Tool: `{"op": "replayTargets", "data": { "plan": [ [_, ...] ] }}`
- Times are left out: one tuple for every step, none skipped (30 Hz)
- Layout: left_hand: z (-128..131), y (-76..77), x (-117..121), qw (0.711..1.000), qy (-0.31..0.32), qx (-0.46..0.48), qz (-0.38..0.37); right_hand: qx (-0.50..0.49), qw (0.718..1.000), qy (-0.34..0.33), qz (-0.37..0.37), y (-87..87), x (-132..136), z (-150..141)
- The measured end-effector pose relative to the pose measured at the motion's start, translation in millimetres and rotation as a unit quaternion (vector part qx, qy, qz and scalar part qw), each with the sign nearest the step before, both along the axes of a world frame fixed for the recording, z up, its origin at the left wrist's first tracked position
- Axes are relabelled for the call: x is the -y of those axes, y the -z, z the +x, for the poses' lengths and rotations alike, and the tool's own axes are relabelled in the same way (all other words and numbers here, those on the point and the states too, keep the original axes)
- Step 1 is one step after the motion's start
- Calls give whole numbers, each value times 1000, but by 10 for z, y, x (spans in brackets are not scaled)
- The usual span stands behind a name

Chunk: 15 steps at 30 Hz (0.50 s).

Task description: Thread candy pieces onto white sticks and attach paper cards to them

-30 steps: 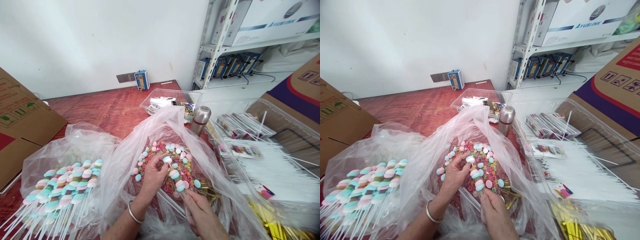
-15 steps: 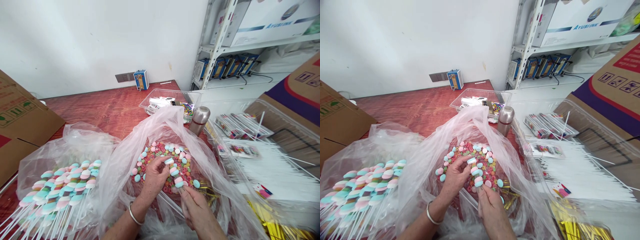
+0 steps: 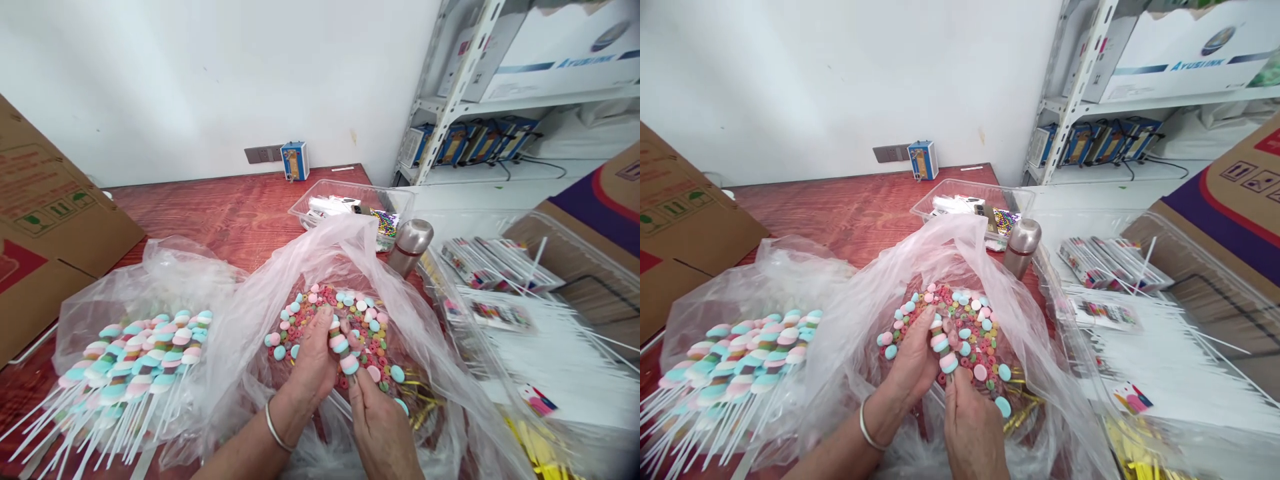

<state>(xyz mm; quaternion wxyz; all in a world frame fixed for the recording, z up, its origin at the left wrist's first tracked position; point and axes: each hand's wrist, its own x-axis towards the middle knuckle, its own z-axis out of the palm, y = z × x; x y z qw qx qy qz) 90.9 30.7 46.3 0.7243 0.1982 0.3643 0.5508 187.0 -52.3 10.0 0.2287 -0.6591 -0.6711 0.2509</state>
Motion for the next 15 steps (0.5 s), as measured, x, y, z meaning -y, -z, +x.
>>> {"op": "replayTargets", "data": {
  "plan": [
    [41,-8,39,1000,-13,10,-7,27,1000,-4,13,12,21,-10],
    [82,-7,84,999,-29,17,-11,52,998,-4,27,28,45,-14],
    [121,-1,132,999,-40,18,-12,74,996,-2,41,49,70,-11],
    [156,9,176,999,-44,17,-10,91,994,0,54,73,91,-4],
    [182,20,216,999,-47,14,-3,103,992,0,68,99,105,4],
    [197,29,250,999,-48,10,8,111,990,-3,82,121,109,10],
    [197,31,280,998,-51,4,23,113,989,-11,95,132,106,9],
    [180,20,312,998,-57,-7,41,109,988,-24,108,124,96,-3],
    [142,-9,348,996,-65,-23,59,97,987,-43,120,90,84,-25],
    [79,-61,393,994,-71,-46,75,78,986,-69,129,27,72,-54],
    [-11,-138,445,990,-79,-76,90,54,984,-102,135,-63,58,-85],
    [-134,-240,502,984,-90,-112,102,24,980,-140,140,-174,39,-110],
    [-292,-364,556,977,-88,-156,115,-12,972,-190,140,-292,13,-122],
    [-489,-502,601,961,-115,-209,138,-46,964,-225,137,-406,-21,-114],
    [-723,-643,630,935,-155,-272,167,-73,959,-238,137,-499,-63,-82]
  ]
}}
